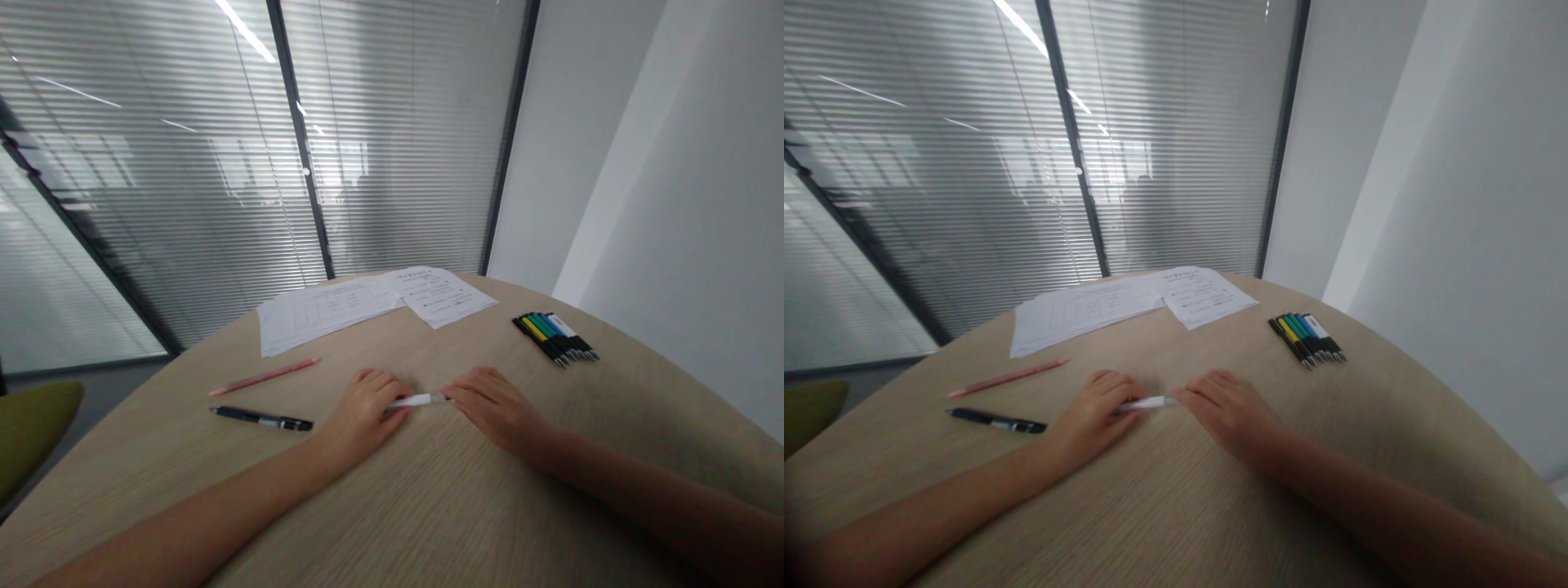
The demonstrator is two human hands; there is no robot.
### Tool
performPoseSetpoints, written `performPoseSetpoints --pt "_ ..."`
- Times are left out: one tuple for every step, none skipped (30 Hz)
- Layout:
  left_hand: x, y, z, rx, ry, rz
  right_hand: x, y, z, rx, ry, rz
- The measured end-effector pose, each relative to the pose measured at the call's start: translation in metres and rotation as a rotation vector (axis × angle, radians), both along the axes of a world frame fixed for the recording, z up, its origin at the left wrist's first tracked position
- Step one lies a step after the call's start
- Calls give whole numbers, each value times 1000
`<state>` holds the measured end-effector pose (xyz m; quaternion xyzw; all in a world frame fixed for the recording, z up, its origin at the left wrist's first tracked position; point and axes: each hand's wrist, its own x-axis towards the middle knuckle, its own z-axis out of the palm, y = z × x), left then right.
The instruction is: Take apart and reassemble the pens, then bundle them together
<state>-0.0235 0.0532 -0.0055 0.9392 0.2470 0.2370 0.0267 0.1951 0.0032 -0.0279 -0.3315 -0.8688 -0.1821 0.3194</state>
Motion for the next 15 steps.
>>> performPoseSetpoints --pt "0 -1 0 8 4 -5 0 -1 0 5 -8 29" --pt "0 -1 0 17 10 -13 -1 -2 0 11 -12 53" --pt "0 -1 0 28 17 -24 -1 -2 -1 12 -17 70" --pt "0 -2 0 40 22 -33 -1 -2 -1 14 -18 85" --pt "0 -2 -1 52 26 -42 -1 -2 -1 16 -14 98" --pt "0 -2 0 63 26 -48 -1 -2 -2 14 -10 106" --pt "0 -3 0 73 25 -52 -1 -2 -2 9 -4 109" --pt "1 -3 0 81 26 -57 -1 -2 -3 2 2 110" --pt "1 -4 0 89 26 -65 -1 -2 -3 -4 9 108" --pt "1 -4 0 98 28 -76 -1 -2 -3 -12 11 106" --pt "1 -5 1 108 31 -91 -1 -2 -2 -21 10 106" --pt "2 -6 1 118 35 -106 0 -3 -2 -26 7 111" --pt "2 -7 2 128 37 -122 0 -3 -1 -29 2 121" --pt "2 -7 2 139 36 -133 -1 -4 0 -28 -4 136" --pt "2 -8 2 147 35 -139 -1 -5 2 -28 -11 151"
